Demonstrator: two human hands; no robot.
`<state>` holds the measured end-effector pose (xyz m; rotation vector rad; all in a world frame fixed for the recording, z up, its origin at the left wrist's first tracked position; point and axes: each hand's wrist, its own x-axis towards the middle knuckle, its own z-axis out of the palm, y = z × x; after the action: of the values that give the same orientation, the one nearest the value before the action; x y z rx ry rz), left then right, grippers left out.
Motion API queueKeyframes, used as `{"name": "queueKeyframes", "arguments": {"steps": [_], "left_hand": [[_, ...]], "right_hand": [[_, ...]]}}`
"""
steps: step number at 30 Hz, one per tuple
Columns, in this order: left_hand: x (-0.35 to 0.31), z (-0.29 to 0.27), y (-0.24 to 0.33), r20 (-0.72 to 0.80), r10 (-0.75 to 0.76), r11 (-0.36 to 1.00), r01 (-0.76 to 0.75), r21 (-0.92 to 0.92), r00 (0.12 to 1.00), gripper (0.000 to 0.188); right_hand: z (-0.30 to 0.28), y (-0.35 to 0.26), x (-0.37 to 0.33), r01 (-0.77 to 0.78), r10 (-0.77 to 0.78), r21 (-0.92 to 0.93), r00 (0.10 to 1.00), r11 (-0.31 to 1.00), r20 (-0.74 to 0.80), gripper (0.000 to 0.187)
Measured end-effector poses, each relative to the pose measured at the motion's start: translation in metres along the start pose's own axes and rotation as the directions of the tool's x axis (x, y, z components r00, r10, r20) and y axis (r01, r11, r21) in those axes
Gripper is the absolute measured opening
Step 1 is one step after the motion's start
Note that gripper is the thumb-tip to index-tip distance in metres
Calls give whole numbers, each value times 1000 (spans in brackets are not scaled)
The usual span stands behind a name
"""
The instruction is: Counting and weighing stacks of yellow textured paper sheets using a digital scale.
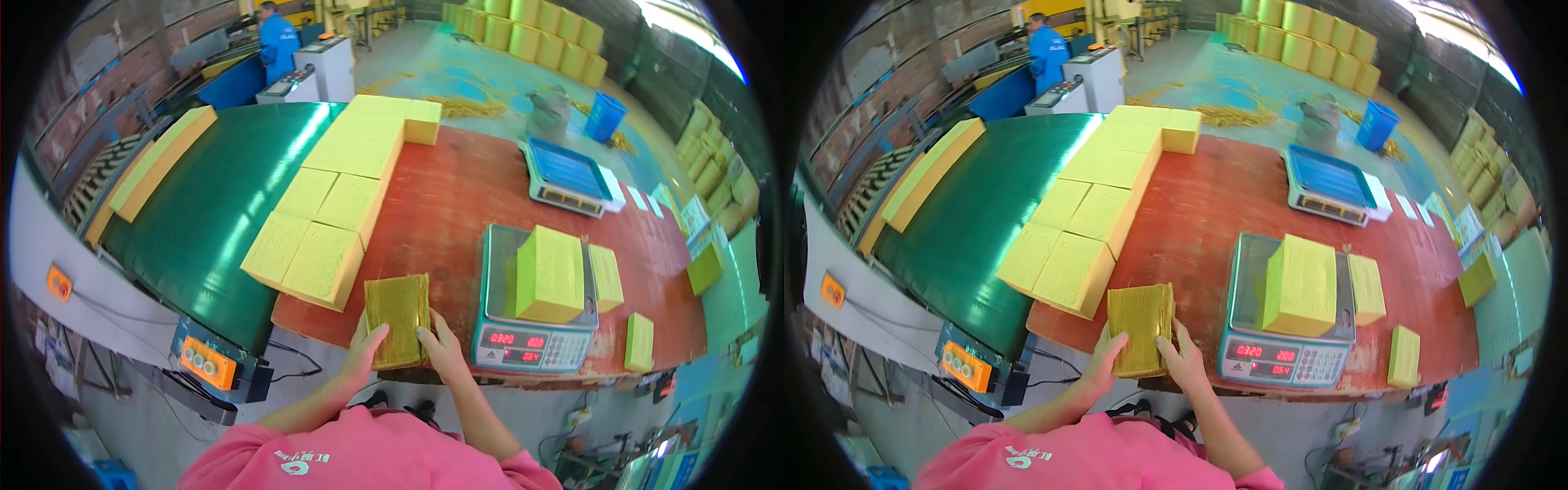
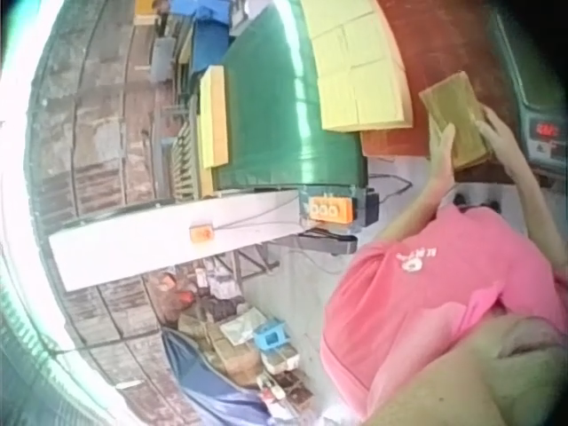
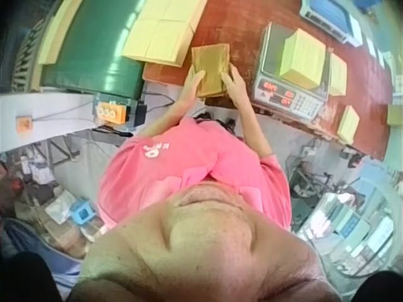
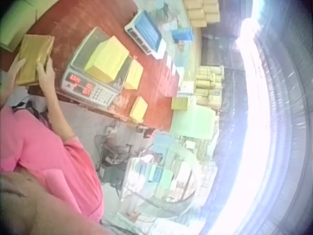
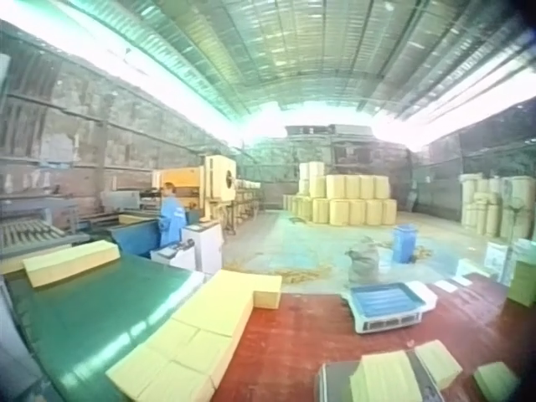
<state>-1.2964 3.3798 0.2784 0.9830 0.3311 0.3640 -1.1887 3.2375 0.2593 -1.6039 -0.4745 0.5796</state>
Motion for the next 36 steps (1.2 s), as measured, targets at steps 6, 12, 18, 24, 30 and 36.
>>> {"name": "queueKeyframes", "arguments": {"steps": [6, 12, 18, 24, 30, 36], "left_hand": [[-14, 6, 7, -52, 60, 998, -62, -30, 997, 64], [-69, 14, 52, -114, 136, 957, -160, -243, 984, 59], [-97, 0, 85, -329, 309, 924, -364, -119, 892, 56], [-120, -11, 87, -490, 349, 847, -492, -199, 799, 46], [-124, -1, 97, -493, 432, 869, -494, 5, 755, 35], [-86, 12, 116, -417, 321, 900, -411, -146, 850, 39]], "right_hand": [[10, -24, -13, -18, 12, 68, 997, 997, 82, 55], [17, -82, -35, 200, -165, -93, 942, 975, 293, 62], [55, -128, -10, 278, -247, 21, 815, 960, 524, 60], [92, -139, -3, 445, -288, -69, 682, 893, 672, 68], [97, -150, -10, 390, -218, -116, 711, 913, 668, 72], [64, -170, 11, 340, -298, 26, 781, 940, 548, 60]]}}
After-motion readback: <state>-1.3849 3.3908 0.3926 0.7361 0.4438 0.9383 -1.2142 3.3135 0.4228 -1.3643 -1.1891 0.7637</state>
